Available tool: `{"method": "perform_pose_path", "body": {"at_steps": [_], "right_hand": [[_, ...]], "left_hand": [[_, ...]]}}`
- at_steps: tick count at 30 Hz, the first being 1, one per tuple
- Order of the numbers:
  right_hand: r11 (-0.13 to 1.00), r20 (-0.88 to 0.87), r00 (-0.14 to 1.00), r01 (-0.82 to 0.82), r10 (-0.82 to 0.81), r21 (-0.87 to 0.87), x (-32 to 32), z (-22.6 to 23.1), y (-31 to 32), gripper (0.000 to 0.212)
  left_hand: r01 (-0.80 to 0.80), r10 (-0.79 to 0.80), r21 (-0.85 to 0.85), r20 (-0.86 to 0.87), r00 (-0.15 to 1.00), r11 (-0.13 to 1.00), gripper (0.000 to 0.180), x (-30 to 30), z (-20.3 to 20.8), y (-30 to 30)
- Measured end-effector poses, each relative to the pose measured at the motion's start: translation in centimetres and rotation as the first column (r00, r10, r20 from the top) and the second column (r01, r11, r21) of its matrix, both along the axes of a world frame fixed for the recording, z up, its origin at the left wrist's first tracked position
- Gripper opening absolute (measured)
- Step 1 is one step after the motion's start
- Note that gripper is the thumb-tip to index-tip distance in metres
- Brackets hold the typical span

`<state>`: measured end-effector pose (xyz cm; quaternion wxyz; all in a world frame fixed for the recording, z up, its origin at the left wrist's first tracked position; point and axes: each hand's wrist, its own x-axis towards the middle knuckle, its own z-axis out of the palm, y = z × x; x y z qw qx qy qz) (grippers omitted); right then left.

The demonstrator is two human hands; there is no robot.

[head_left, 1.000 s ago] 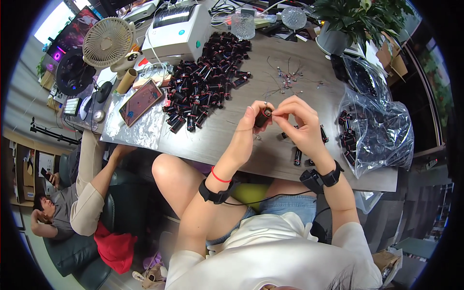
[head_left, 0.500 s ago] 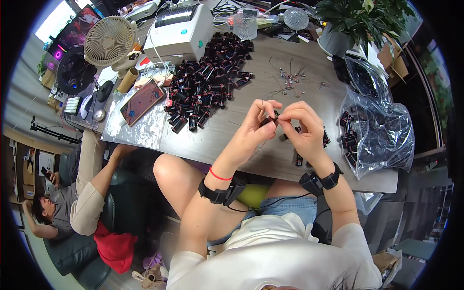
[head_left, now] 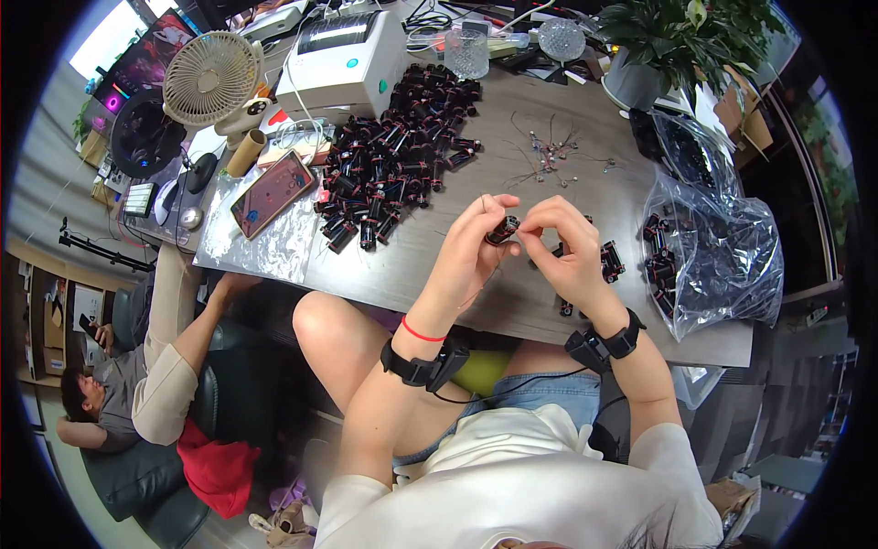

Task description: The person picks up a battery holder and a small light, inserts the light into the holder by hand, and then places the assembled unit onto the table.

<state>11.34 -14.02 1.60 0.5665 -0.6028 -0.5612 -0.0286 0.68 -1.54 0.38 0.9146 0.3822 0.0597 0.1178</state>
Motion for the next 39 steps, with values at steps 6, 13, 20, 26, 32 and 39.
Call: {"method": "perform_pose_path", "body": {"at_steps": [6,13,20,26,32,39], "right_hand": [[0.997,-0.383,0.921,-0.050,0.067,0.054,0.0,-0.8,0.2,0.009],[0.998,-0.271,0.961,-0.047,0.055,0.036,0.1,-0.6,0.2,0.009],[0.974,-0.057,0.988,0.149,-0.141,0.170,0.1,-1.4,-0.2,0.017],[0.925,0.302,0.889,0.265,-0.343,0.273,0.2,-1.1,-0.2,0.019],[0.938,0.009,0.973,0.218,-0.229,0.271,0.1,-1.7,0.2,0.017],[0.940,0.156,0.944,0.251,-0.290,0.229,0.4,-1.4,0.2,0.019]], "left_hand": [[-0.044,0.051,0.154,-0.040,0.998,0.987,0.010,0.1,-0.1,-0.7],[-0.063,0.068,0.188,-0.020,0.998,0.980,0.009,0.3,-1.5,-0.3],[-0.239,0.248,0.279,0.003,0.969,0.930,0.022,0.7,-0.2,-1.7],[-0.362,0.359,0.375,0.081,0.930,0.854,0.020,0.5,0.5,-1.9],[-0.410,0.405,0.408,0.104,0.908,0.815,0.021,0.5,0.4,-2.1],[-0.356,0.387,0.459,0.027,0.922,0.814,0.026,0.0,0.7,-2.0]]}}
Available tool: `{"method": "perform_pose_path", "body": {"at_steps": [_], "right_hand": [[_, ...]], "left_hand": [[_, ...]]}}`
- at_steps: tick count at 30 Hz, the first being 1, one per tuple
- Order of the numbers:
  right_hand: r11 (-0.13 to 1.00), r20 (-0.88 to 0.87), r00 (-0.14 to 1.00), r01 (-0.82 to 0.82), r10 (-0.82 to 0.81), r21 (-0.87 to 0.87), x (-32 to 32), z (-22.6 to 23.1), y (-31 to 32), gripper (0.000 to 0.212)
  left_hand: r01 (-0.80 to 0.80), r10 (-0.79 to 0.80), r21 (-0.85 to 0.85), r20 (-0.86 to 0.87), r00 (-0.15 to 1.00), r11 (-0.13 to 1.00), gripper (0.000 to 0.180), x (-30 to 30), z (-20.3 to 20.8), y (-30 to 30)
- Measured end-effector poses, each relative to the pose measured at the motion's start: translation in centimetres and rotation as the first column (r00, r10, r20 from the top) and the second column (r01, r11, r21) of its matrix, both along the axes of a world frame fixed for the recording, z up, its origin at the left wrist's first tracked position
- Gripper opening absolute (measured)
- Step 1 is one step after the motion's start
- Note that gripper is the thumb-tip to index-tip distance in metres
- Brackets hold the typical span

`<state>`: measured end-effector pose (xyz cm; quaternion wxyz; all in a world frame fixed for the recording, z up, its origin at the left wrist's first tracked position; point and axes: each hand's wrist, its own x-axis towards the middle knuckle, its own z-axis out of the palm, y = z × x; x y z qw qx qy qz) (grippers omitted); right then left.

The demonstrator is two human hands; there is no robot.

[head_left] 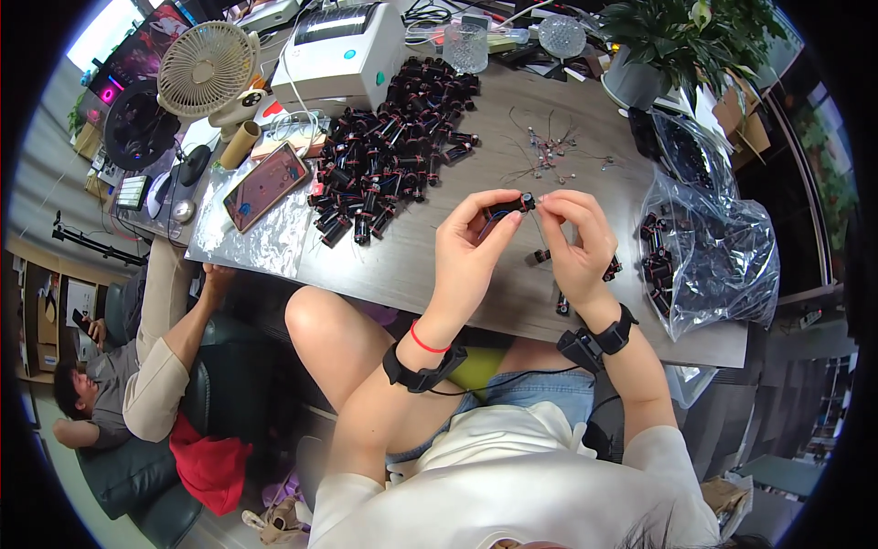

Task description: The person picks up a battery holder and a small light, inserts the light into the holder by hand, and then places the assembled unit onto the table.

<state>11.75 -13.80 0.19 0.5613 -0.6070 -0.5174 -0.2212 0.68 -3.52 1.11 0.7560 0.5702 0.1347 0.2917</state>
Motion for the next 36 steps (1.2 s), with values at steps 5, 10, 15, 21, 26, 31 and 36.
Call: {"method": "perform_pose_path", "body": {"at_steps": [5,10,15,21,26,31,36], "right_hand": [[0.996,-0.210,0.974,-0.070,0.081,0.060,0.0,-0.6,0.4,0.018],[0.998,-0.110,0.992,-0.053,0.055,0.016,0.1,-0.5,0.2,0.018],[0.999,-0.022,1.000,-0.017,0.016,-0.038,-0.3,0.2,0.0,0.018],[0.998,0.022,0.999,0.025,-0.024,-0.063,-0.4,0.1,0.1,0.021],[0.995,0.048,0.998,0.042,-0.038,-0.087,-0.3,0.1,0.1,0.021],[0.990,0.094,0.995,0.058,-0.046,-0.126,-0.4,0.0,-0.1,0.020],[0.985,0.097,0.994,0.055,-0.040,-0.161,-0.3,0.0,-0.2,0.026]], "left_hand": [[-0.021,0.022,-0.014,0.028,0.999,1.000,0.027,0.1,-0.3,-0.3],[0.021,-0.014,-0.127,0.055,0.998,0.992,0.027,0.3,-0.5,-0.3],[0.010,-0.011,-0.057,-0.020,1.000,0.998,0.025,0.0,0.1,0.0],[-0.106,0.085,0.130,0.151,0.985,0.986,0.020,0.5,-0.2,0.0],[-0.205,0.165,0.382,0.136,0.977,0.901,0.020,0.4,-0.1,0.3],[-0.256,0.220,0.519,0.130,0.967,0.816,0.022,0.2,0.3,0.3],[-0.260,0.231,0.560,0.123,0.965,0.787,0.022,0.3,0.2,0.5]]}}
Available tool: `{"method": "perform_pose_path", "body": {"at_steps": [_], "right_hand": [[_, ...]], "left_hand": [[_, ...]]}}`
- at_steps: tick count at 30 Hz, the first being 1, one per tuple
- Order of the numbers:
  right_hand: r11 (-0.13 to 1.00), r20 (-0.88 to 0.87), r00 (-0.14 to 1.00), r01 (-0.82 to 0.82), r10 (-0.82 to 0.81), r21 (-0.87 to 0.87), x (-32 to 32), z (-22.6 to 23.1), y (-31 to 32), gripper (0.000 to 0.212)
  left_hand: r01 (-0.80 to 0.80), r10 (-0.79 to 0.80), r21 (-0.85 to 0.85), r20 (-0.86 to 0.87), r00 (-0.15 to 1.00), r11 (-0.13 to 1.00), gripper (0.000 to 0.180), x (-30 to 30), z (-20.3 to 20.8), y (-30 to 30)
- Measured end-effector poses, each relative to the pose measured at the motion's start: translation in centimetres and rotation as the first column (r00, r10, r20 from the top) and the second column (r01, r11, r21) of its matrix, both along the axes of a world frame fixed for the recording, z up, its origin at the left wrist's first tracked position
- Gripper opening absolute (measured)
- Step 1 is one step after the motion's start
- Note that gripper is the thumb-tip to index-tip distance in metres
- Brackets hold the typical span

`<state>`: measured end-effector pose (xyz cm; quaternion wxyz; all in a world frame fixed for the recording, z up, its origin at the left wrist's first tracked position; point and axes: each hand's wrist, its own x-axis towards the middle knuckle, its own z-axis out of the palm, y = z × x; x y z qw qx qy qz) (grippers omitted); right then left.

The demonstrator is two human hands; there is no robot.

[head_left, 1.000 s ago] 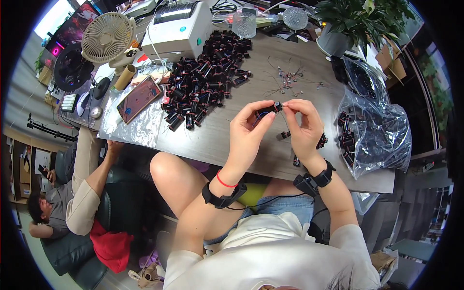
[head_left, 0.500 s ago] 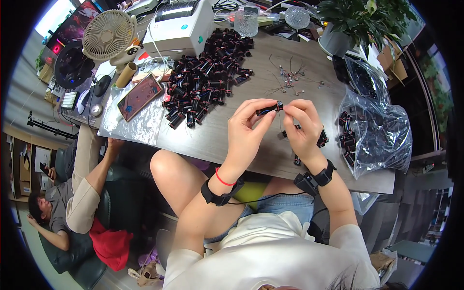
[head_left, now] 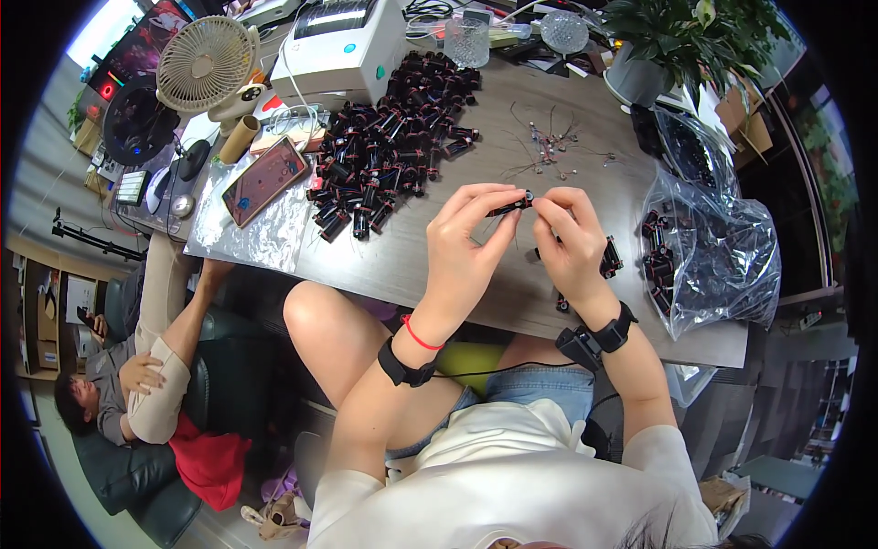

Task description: The person picks up a battery holder and a small light, inserts the light into the holder by hand, and then places the assembled unit onto the table.

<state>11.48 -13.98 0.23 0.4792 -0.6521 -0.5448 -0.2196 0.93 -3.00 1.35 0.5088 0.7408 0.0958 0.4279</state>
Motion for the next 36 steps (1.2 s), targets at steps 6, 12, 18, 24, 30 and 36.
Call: {"method": "perform_pose_path", "body": {"at_steps": [6,12,18,24,30,36], "right_hand": [[0.999,0.016,1.000,0.019,-0.019,-0.036,-0.2,0.1,0.1,0.020],[0.997,0.085,0.995,0.050,-0.045,-0.059,-0.3,0.2,0.1,0.021],[0.997,0.055,0.998,0.047,-0.043,-0.069,-0.4,0.2,0.2,0.020],[1.000,0.028,0.999,-0.024,0.025,-0.018,0.0,-0.2,0.7,0.023],[0.989,-0.394,0.907,-0.146,0.146,0.030,0.1,-0.7,0.6,0.024],[0.959,-0.579,0.771,-0.273,0.264,0.072,0.6,-0.2,0.5,0.024]], "left_hand": [[-0.028,0.030,0.056,-0.023,0.999,0.998,0.022,-0.1,0.2,-0.2],[-0.033,0.035,0.059,-0.034,0.999,0.998,0.022,-0.1,0.0,-0.2],[-0.047,0.047,0.052,-0.011,0.999,0.998,0.020,0.0,-0.1,-0.2],[-0.062,0.062,0.077,-0.010,0.998,0.995,0.019,0.1,-0.4,0.2],[-0.011,0.011,0.034,-0.005,1.000,0.999,0.019,-0.1,-0.1,0.9],[0.072,-0.068,0.131,-0.032,0.997,0.989,0.017,-0.5,0.5,2.3]]}}
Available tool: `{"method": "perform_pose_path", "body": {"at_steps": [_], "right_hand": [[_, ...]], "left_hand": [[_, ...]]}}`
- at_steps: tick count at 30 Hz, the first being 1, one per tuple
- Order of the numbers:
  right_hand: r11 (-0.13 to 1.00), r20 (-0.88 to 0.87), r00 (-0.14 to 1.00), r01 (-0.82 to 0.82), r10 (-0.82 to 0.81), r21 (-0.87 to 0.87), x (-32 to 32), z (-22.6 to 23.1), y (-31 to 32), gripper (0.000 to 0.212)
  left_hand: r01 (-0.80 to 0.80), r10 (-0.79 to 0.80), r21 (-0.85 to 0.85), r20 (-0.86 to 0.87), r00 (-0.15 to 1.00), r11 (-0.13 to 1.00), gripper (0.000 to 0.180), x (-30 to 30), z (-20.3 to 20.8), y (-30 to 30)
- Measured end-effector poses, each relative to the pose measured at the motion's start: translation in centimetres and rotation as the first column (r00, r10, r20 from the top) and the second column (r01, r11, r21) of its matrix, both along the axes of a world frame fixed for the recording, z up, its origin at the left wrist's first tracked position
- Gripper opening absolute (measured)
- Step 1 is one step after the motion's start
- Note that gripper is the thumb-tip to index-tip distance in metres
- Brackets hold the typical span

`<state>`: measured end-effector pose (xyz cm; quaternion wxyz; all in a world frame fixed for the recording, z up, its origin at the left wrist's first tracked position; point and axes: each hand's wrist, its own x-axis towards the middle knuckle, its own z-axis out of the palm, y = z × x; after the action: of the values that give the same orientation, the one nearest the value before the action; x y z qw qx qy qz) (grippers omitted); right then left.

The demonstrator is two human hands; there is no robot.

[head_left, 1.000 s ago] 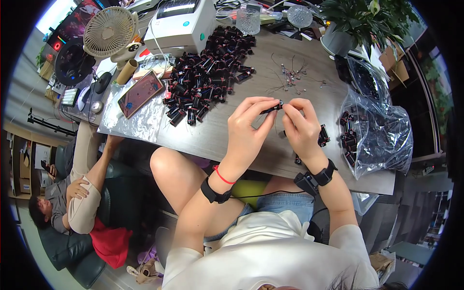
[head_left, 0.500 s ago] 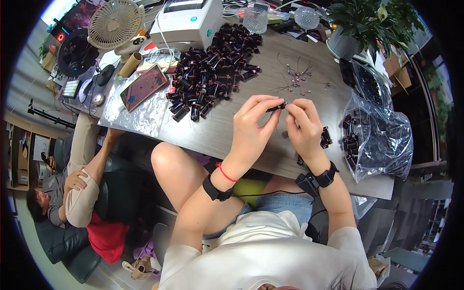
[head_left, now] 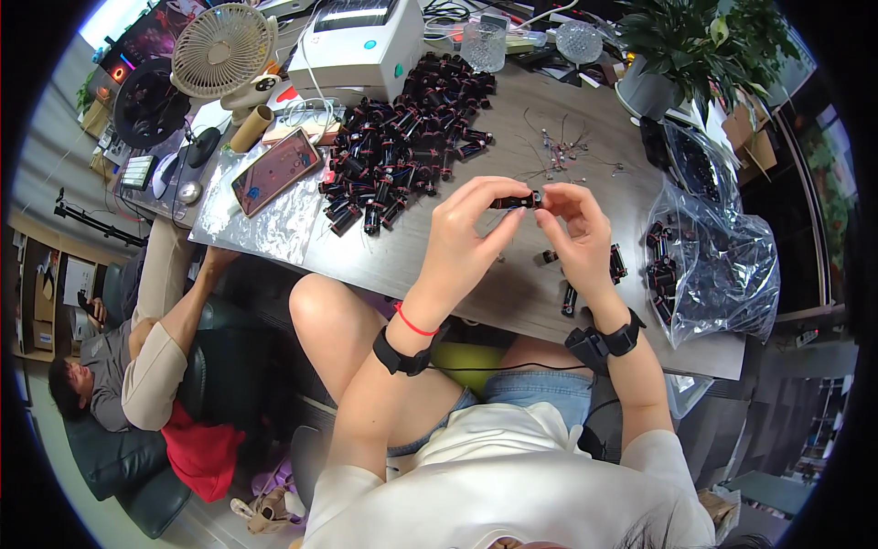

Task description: The person picks up a battery holder and a small light, inserts the light into the holder by hand, and then places the assembled unit onto the table.

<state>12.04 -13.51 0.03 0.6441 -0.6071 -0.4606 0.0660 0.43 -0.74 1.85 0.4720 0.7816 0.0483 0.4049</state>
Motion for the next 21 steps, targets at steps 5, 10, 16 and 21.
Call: {"method": "perform_pose_path", "body": {"at_steps": [5,10,16,21], "right_hand": [[0.994,-0.120,0.989,-0.096,0.090,-0.047,-0.2,0.6,-0.1,0.023],[0.997,0.004,0.998,-0.057,0.057,-0.046,-0.2,0.1,0.1,0.022],[0.994,0.298,0.954,-0.003,0.036,-0.110,0.1,0.8,0.0,0.024],[0.990,0.364,0.931,0.063,-0.013,-0.125,0.0,1.0,0.3,0.023]], "left_hand": [[0.070,-0.068,0.041,-0.057,0.996,0.997,0.019,-0.7,0.8,0.5],[0.053,-0.050,0.113,-0.029,0.998,0.992,0.012,-0.5,0.3,0.6],[-0.029,0.050,0.291,-0.065,0.997,0.956,0.007,-0.3,0.1,1.3],[-0.140,0.179,0.406,-0.059,0.982,0.903,0.009,-0.1,-0.2,1.1]]}}
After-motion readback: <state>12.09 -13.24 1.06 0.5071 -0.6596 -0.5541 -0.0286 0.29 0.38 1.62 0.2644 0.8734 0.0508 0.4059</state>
